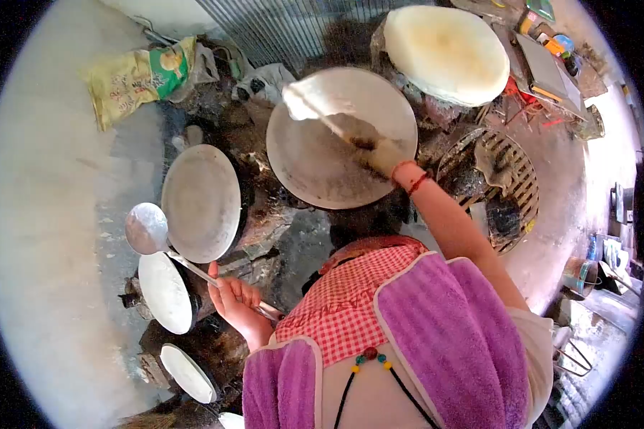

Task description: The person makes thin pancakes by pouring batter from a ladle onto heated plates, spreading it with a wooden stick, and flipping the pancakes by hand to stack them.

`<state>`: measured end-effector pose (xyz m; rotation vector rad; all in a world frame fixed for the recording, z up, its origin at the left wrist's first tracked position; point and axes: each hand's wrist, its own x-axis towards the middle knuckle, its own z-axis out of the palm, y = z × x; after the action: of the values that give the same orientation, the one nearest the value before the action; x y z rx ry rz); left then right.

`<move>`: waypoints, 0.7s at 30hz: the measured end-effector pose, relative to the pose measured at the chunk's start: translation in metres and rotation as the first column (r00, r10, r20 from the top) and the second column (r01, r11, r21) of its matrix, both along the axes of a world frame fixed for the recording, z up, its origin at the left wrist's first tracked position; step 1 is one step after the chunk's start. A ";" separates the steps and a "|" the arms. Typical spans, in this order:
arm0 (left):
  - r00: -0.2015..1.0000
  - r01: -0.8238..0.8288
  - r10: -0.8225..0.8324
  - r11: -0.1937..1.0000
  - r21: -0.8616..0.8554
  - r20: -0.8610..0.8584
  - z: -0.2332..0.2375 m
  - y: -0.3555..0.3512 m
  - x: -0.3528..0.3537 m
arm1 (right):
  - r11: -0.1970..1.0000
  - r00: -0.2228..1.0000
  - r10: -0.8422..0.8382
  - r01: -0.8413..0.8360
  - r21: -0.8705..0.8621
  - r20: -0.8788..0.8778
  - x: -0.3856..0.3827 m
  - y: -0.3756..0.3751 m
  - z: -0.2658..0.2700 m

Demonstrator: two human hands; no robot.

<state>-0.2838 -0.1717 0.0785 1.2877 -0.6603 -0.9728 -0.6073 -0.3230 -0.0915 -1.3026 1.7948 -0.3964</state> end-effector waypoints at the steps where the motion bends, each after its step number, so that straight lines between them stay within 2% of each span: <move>1: 1.000 -0.001 0.001 1.000 -0.020 -0.001 0.004 -0.004 0.000 | 1.000 1.000 0.001 -0.001 -0.020 -0.001 0.001 0.000 -0.011; 3: 0.999 0.005 -0.007 0.999 -0.042 -0.054 0.008 -0.007 0.000 | 0.950 0.996 0.089 -0.082 -0.300 0.010 -0.012 0.021 -0.028; 5: 0.996 -0.027 0.023 0.999 -0.036 -0.085 0.010 -0.005 -0.001 | 0.971 0.924 0.057 0.037 -0.234 0.379 -0.053 0.047 0.016; 7: 0.999 -0.010 0.009 1.000 -0.006 -0.036 0.005 -0.001 0.005 | 0.947 0.981 -0.124 0.162 -0.278 0.151 -0.092 0.033 -0.008; 8: 1.000 -0.028 0.028 0.999 0.024 -0.011 0.004 0.004 0.006 | 0.970 0.916 -0.141 0.204 -0.134 0.375 -0.086 0.031 0.000; 9: 0.999 -0.041 0.040 0.999 0.035 0.007 0.000 0.003 0.004 | 0.975 0.801 -0.182 0.222 0.000 0.571 -0.078 0.024 0.018; 10: 0.999 -0.045 0.044 0.997 0.065 0.015 -0.004 0.003 0.008 | 0.992 0.946 -0.093 0.116 -0.058 0.311 -0.061 0.016 0.029; 11: 0.999 -0.042 0.042 0.998 0.057 0.009 -0.007 0.002 0.011 | 0.978 0.980 0.150 -0.127 -0.166 0.133 -0.046 0.010 0.031; 13: 0.997 -0.037 0.039 0.999 0.031 -0.065 -0.014 -0.005 0.015 | 0.938 0.939 0.311 -0.329 -0.110 -0.148 -0.019 0.018 0.060; 14: 0.995 -0.036 0.038 0.999 0.024 -0.091 -0.015 -0.009 0.017 | 0.937 0.937 0.310 -0.330 -0.112 -0.159 -0.020 0.025 0.059; 16: 0.992 -0.030 0.033 0.999 0.019 -0.126 -0.011 -0.016 0.017 | 0.879 0.872 0.446 -0.470 -0.087 -0.203 -0.037 0.035 0.047; 18: 0.989 -0.027 0.032 0.999 0.035 -0.147 -0.010 -0.017 0.019 | 0.896 0.922 0.357 -0.383 -0.225 -0.149 -0.080 0.037 0.044; 19: 0.987 -0.045 0.051 0.998 0.044 -0.151 -0.013 -0.019 0.020 | 0.909 0.967 0.238 -0.256 -0.328 -0.096 -0.095 0.030 0.042; 20: 0.994 -0.030 0.037 0.997 0.069 -0.106 -0.015 -0.018 0.024 | 0.941 0.742 0.036 0.200 -0.272 0.669 -0.120 0.009 -0.012; 21: 0.998 -0.004 0.010 0.994 0.105 -0.057 -0.014 -0.014 0.029 | 0.992 0.996 -0.086 0.087 -0.096 0.020 -0.105 -0.001 0.037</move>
<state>-0.2552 -0.1862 0.0647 1.3476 -0.5657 -1.0463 -0.7127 -0.3236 -0.0541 -1.2868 1.8424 -0.5465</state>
